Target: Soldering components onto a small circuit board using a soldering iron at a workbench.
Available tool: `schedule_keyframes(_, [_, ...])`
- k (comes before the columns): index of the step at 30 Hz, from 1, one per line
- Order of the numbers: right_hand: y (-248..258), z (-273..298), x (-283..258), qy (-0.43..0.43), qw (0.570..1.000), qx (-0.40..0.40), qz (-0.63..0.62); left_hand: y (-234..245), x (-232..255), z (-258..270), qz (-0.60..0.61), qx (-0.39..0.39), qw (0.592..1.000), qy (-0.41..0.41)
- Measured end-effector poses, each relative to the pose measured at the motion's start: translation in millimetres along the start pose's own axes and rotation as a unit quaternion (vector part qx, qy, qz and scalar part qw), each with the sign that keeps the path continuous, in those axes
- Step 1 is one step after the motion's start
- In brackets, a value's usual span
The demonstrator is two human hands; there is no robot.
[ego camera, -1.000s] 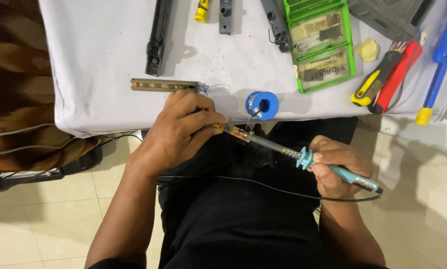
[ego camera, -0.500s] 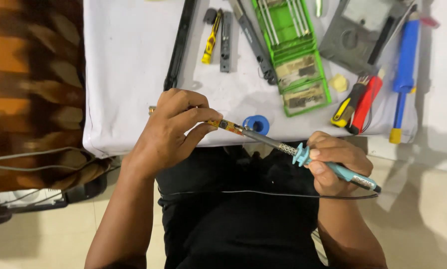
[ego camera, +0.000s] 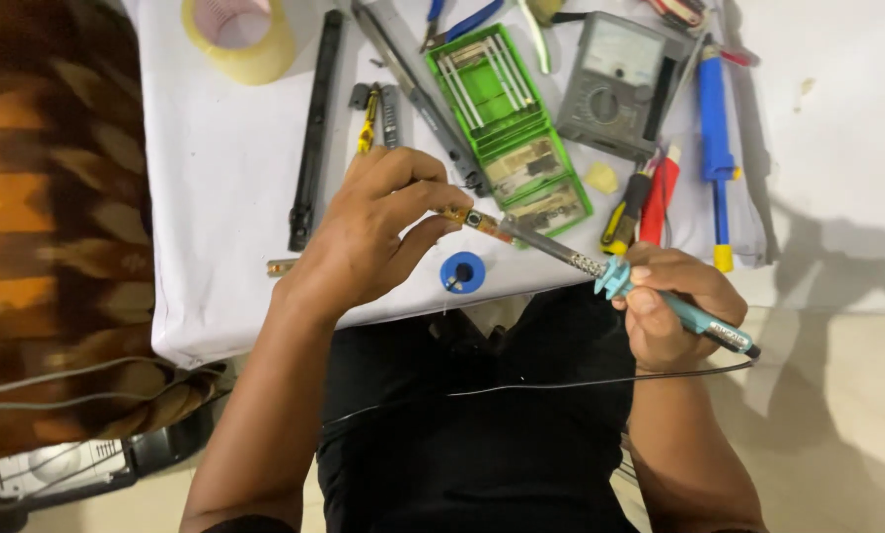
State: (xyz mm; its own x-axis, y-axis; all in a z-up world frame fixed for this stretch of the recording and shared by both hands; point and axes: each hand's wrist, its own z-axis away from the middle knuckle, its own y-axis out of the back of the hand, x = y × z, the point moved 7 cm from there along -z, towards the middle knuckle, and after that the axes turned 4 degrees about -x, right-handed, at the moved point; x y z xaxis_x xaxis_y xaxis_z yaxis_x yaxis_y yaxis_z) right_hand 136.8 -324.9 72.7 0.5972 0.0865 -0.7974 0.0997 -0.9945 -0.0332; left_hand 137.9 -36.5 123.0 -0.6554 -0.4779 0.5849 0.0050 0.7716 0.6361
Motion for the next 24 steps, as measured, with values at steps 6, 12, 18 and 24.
schedule_keyframes(6, [21, 6, 8, -0.025, 0.999, 0.029, -0.007, -18, 1, -19, -0.012, -0.014, 1.0, -0.013])
schedule_keyframes(12, [29, 34, 24, -0.101, 0.991, 0.08, -0.04, -10, -10, 14, -0.083, -0.009, 0.996, 0.034])
schedule_keyframes(18, [41, 83, 7, -0.057, 0.995, 0.072, -0.033, -1, -23, 77, -0.135, 0.009, 0.978, 0.156])
schedule_keyframes(24, [25, 124, -12, 0.034, 0.998, 0.044, 0.005, -4, -34, 105, -0.142, 0.007, 0.969, 0.202])
